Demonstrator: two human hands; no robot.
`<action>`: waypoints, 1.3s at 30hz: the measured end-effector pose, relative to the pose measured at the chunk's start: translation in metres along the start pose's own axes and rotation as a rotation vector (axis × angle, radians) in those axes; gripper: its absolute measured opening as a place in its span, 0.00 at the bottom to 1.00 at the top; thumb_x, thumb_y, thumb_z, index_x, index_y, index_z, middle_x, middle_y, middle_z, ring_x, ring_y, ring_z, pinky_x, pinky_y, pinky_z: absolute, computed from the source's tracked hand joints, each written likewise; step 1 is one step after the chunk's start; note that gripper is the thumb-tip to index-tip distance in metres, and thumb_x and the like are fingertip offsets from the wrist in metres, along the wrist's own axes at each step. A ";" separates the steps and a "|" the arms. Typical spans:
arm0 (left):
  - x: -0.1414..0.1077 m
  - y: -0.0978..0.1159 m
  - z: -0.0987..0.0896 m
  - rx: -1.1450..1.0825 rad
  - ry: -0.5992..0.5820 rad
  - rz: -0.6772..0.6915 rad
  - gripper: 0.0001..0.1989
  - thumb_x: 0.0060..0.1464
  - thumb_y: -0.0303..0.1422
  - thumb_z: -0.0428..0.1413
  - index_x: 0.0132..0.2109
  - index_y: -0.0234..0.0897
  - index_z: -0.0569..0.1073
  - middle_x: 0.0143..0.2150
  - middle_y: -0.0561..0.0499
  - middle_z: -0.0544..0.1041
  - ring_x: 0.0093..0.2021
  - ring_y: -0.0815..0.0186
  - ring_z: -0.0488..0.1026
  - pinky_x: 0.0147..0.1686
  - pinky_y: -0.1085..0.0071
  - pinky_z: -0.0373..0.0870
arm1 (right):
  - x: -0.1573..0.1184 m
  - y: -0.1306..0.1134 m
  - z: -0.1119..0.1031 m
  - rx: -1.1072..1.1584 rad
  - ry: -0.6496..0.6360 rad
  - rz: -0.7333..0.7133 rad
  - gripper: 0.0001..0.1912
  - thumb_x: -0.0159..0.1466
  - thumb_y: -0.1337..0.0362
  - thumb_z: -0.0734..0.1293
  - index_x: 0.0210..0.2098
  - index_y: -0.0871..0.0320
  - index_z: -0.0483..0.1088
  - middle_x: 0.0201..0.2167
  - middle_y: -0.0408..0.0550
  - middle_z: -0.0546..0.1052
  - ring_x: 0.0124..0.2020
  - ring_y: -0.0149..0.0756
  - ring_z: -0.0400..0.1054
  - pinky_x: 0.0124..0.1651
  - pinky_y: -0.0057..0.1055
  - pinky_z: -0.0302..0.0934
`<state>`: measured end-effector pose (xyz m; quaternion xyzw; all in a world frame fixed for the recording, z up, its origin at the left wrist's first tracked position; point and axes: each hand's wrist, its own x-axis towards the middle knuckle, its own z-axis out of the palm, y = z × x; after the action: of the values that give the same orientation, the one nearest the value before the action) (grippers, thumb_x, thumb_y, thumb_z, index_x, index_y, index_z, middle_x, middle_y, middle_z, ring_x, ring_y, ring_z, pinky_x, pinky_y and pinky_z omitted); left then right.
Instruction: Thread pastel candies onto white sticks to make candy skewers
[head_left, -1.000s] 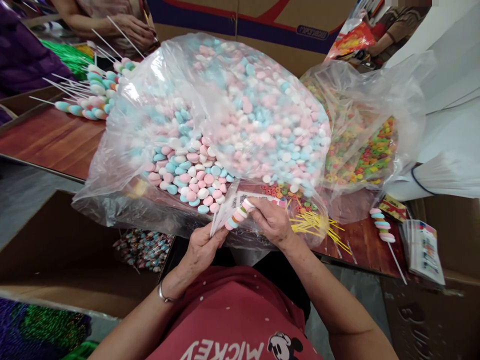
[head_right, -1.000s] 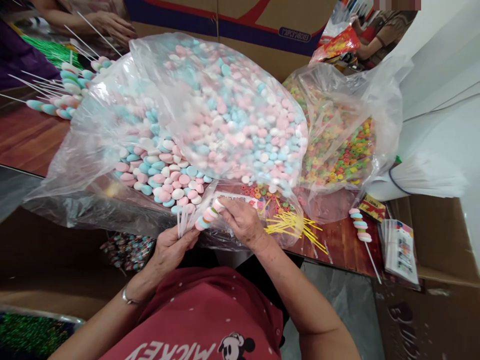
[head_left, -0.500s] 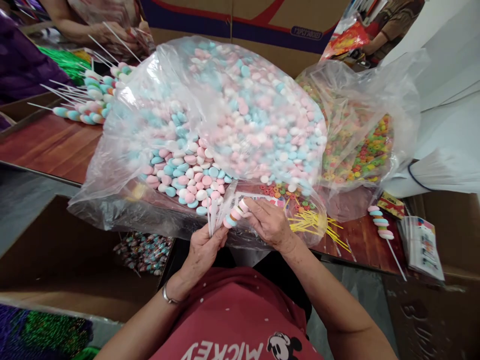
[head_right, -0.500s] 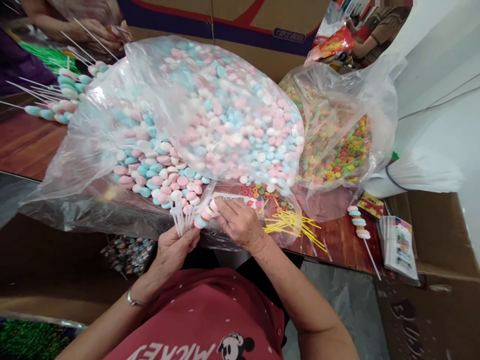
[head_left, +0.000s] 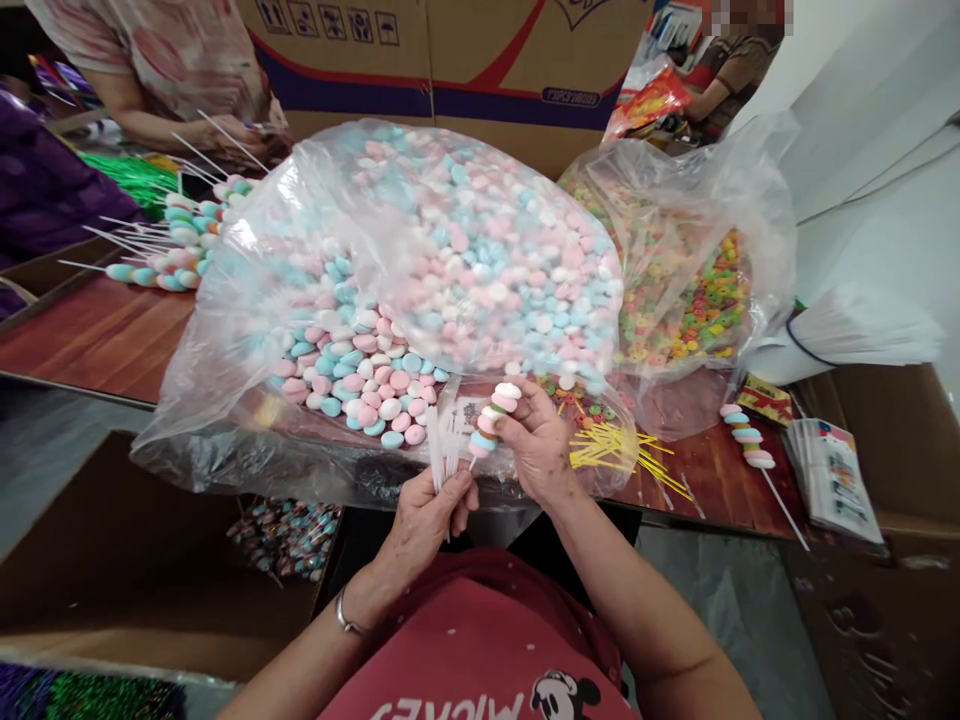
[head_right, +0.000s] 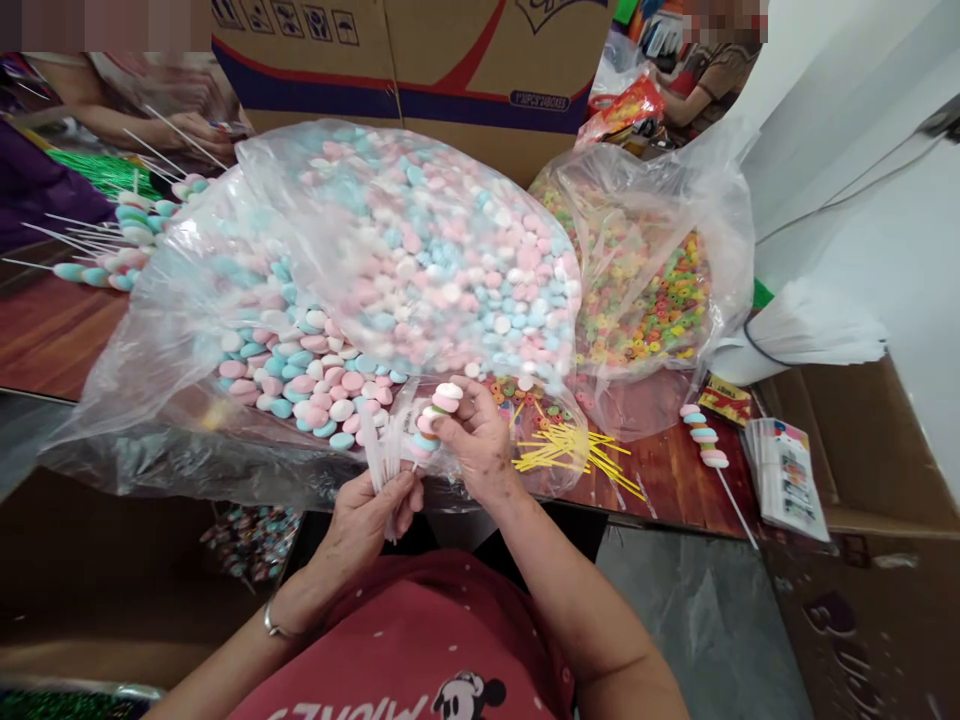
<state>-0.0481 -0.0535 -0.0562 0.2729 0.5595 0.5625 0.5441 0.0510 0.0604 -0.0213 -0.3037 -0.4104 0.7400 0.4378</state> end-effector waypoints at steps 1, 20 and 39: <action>0.000 -0.001 0.001 -0.003 0.014 -0.002 0.19 0.57 0.46 0.56 0.30 0.33 0.72 0.19 0.56 0.66 0.17 0.74 0.57 0.17 0.76 0.50 | 0.001 -0.001 0.000 0.016 0.011 0.016 0.28 0.47 0.59 0.78 0.45 0.51 0.67 0.33 0.39 0.78 0.31 0.33 0.74 0.36 0.33 0.71; -0.002 0.007 0.021 -0.037 0.189 0.065 0.17 0.50 0.43 0.61 0.25 0.35 0.68 0.17 0.58 0.65 0.16 0.76 0.55 0.14 0.78 0.50 | -0.026 0.009 0.005 -0.027 -0.117 -0.005 0.31 0.51 0.56 0.75 0.51 0.49 0.62 0.40 0.42 0.77 0.30 0.29 0.70 0.28 0.24 0.67; -0.001 0.034 0.028 -0.296 0.009 -0.171 0.17 0.53 0.45 0.61 0.41 0.36 0.72 0.20 0.59 0.67 0.13 0.79 0.49 0.12 0.82 0.45 | -0.059 -0.115 -0.237 -1.179 0.599 -0.905 0.11 0.59 0.70 0.68 0.38 0.48 0.71 0.38 0.46 0.76 0.44 0.44 0.72 0.41 0.37 0.66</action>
<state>-0.0329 -0.0375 -0.0182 0.1383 0.4941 0.5917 0.6217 0.3145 0.1201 -0.0295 -0.4749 -0.6822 0.0389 0.5546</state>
